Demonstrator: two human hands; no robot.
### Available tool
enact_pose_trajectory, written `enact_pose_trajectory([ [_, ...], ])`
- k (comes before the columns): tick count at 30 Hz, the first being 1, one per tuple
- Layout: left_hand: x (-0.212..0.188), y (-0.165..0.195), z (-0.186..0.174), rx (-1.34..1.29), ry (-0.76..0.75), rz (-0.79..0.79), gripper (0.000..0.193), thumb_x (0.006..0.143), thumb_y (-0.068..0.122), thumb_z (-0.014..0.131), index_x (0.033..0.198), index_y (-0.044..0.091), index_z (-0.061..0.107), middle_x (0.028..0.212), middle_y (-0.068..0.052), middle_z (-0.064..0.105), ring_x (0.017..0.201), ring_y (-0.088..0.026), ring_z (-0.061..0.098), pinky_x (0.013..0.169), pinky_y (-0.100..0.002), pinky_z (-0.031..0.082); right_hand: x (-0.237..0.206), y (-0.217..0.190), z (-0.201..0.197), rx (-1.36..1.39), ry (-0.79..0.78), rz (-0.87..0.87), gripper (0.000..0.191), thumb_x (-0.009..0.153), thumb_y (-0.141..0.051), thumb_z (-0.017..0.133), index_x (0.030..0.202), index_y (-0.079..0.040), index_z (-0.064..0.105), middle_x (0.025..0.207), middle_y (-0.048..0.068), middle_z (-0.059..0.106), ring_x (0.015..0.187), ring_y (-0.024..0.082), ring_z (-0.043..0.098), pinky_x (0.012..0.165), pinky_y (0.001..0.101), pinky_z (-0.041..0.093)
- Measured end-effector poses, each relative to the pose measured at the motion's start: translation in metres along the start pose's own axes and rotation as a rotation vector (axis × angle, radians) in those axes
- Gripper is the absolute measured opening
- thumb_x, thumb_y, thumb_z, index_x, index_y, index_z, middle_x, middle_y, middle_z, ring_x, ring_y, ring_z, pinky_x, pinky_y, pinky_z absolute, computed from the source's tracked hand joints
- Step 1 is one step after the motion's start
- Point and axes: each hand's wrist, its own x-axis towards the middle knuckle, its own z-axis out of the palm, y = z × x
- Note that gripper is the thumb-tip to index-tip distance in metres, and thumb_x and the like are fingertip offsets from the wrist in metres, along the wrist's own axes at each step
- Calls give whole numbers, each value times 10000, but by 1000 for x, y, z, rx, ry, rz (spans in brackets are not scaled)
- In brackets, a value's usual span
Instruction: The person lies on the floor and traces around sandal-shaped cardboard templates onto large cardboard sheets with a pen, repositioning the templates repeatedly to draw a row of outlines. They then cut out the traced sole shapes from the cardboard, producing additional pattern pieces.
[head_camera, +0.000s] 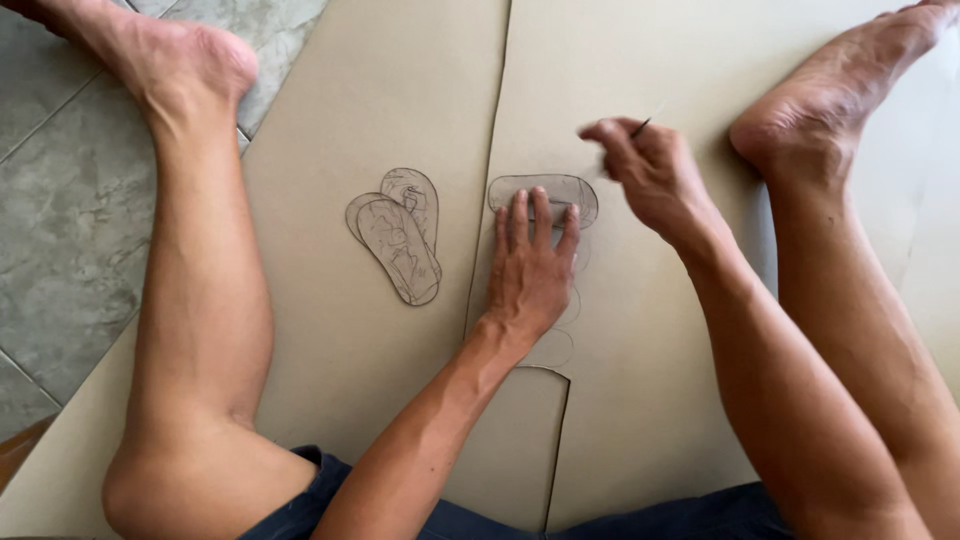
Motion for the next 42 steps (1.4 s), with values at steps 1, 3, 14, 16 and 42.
enact_pose_trajectory([
  [1, 1, 0, 0, -25, 10, 3, 520, 972, 244, 553, 1446, 40, 487, 1496, -350, 370, 1405, -531, 355, 1163, -662, 293, 4, -8, 1, 166, -101, -139, 303, 1051, -338, 529, 1181, -150, 728, 922, 100, 761, 833, 126, 675, 804, 326, 587],
  [3, 2, 1, 1, -3, 3, -4, 533, 950, 222, 582, 1442, 31, 502, 1478, -326, 407, 1398, -520, 376, 1149, -657, 313, 11, -24, 13, -18, -210, -355, 279, 968, -222, 590, 1107, -61, 771, 967, 141, 781, 844, 146, 708, 777, 337, 583],
  [14, 12, 1, -2, 42, -79, -29, 592, 785, 135, 688, 1358, 43, 569, 1376, -245, 491, 1328, -449, 460, 1090, -668, 389, 42, -83, 73, -760, -451, -401, 300, 892, -103, 578, 615, -34, 669, 474, 71, 577, 383, 132, 435, 406, 346, 414],
  [16, 14, 2, -3, 27, -83, -33, 573, 794, 140, 692, 1345, 38, 573, 1377, -235, 496, 1329, -446, 464, 1083, -671, 395, 43, -86, 73, -769, -459, -424, 298, 856, -80, 570, 564, -52, 623, 419, 37, 514, 352, 108, 404, 374, 322, 371],
  [42, 74, -6, -25, -46, -605, -60, 366, 814, 98, 723, 1177, 133, 709, 1472, -218, 390, 1316, -437, 444, 840, -458, 612, -79, 86, 56, 373, -191, -55, 265, 911, -51, 555, 1037, 40, 770, 892, 148, 791, 826, 197, 749, 788, 334, 634],
])
